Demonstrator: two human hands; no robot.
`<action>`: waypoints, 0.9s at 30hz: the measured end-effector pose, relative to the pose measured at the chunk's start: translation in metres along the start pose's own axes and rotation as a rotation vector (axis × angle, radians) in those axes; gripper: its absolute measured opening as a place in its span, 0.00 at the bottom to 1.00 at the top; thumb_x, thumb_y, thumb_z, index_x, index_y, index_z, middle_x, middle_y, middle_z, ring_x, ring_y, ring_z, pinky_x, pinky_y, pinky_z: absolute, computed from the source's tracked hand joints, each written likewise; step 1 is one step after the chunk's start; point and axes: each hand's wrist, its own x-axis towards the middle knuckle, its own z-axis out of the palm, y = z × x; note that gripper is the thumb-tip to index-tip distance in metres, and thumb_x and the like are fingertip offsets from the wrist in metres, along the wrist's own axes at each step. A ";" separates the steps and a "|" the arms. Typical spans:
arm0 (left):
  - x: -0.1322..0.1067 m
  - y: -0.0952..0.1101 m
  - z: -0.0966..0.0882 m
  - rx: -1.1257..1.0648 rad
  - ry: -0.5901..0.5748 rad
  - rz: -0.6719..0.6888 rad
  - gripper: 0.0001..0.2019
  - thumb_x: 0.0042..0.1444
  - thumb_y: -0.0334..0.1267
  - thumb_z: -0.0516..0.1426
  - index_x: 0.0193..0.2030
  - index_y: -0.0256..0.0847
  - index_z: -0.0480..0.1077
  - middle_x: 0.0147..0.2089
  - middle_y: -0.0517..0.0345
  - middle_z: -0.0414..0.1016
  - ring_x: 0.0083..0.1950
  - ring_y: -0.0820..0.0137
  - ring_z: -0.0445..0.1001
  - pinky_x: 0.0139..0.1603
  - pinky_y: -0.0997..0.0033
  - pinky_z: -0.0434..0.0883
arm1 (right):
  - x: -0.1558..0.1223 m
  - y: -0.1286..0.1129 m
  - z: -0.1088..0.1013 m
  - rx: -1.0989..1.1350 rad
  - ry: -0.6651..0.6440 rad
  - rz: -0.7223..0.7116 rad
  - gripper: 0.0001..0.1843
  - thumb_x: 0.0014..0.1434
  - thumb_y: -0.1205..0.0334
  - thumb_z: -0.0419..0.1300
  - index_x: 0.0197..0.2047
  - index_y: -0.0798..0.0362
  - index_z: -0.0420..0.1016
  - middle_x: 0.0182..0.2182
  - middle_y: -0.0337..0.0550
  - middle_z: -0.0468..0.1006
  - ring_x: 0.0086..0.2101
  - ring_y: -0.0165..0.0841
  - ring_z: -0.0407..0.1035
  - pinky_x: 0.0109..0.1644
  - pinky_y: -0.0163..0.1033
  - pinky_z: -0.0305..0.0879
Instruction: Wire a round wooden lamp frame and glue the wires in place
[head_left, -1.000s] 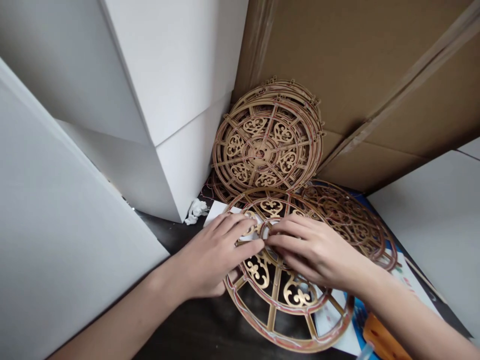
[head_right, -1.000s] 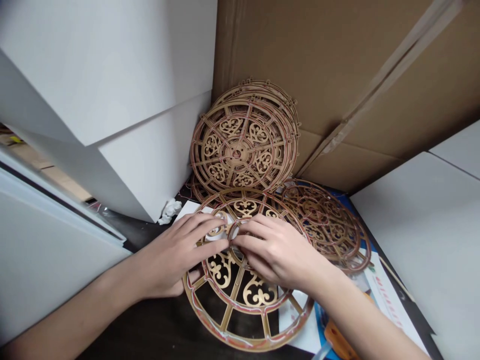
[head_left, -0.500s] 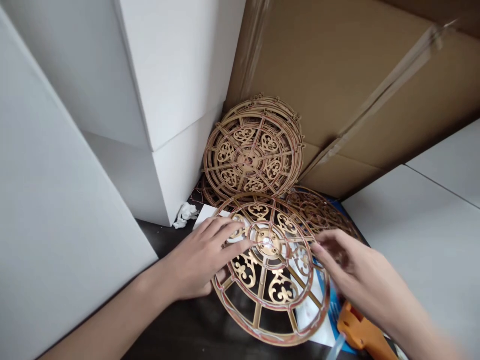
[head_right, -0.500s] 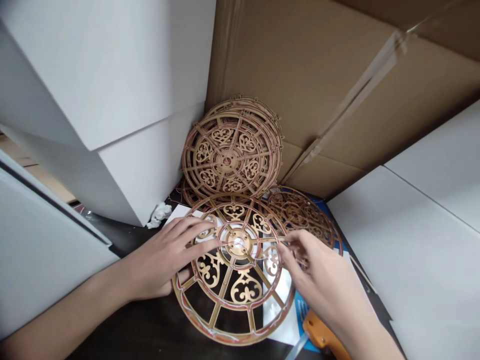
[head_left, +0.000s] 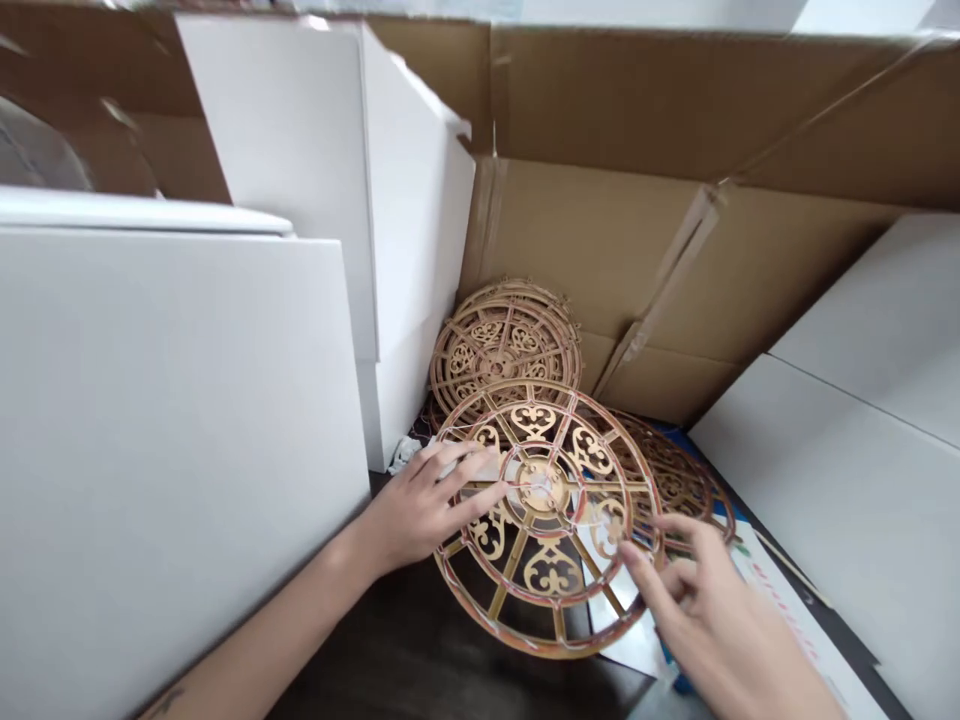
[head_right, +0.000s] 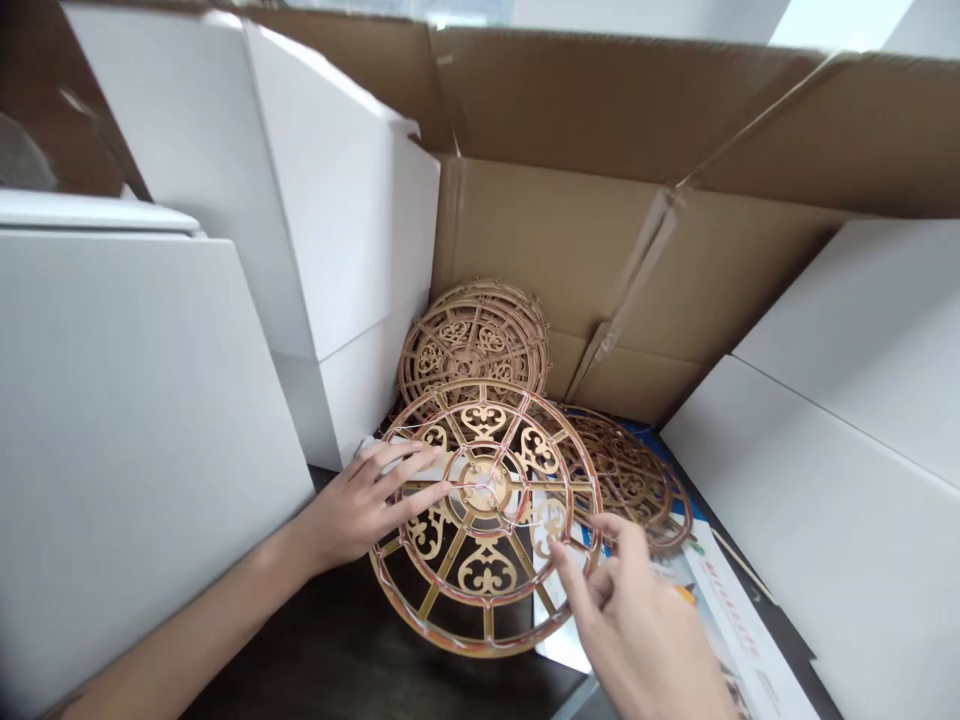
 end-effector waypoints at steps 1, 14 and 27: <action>0.000 0.003 -0.009 0.029 0.038 -0.012 0.23 0.66 0.27 0.51 0.67 0.43 0.63 0.69 0.45 0.62 0.68 0.54 0.58 0.65 0.52 0.60 | -0.001 0.004 -0.004 0.008 0.082 0.009 0.30 0.60 0.30 0.50 0.50 0.47 0.61 0.21 0.33 0.72 0.25 0.41 0.73 0.31 0.44 0.64; -0.004 0.060 -0.032 -0.048 0.116 -0.461 0.35 0.63 0.28 0.57 0.73 0.54 0.50 0.78 0.45 0.41 0.74 0.44 0.50 0.69 0.35 0.55 | 0.000 0.012 0.008 1.195 -0.127 0.081 0.30 0.57 0.38 0.64 0.56 0.46 0.70 0.41 0.44 0.82 0.30 0.40 0.77 0.25 0.42 0.76; -0.006 0.060 -0.022 -1.643 0.392 -1.150 0.28 0.67 0.57 0.49 0.65 0.39 0.65 0.63 0.46 0.72 0.67 0.54 0.67 0.67 0.53 0.67 | 0.018 0.022 0.019 1.243 -0.154 0.066 0.30 0.56 0.36 0.65 0.53 0.47 0.72 0.38 0.43 0.82 0.30 0.39 0.77 0.23 0.39 0.74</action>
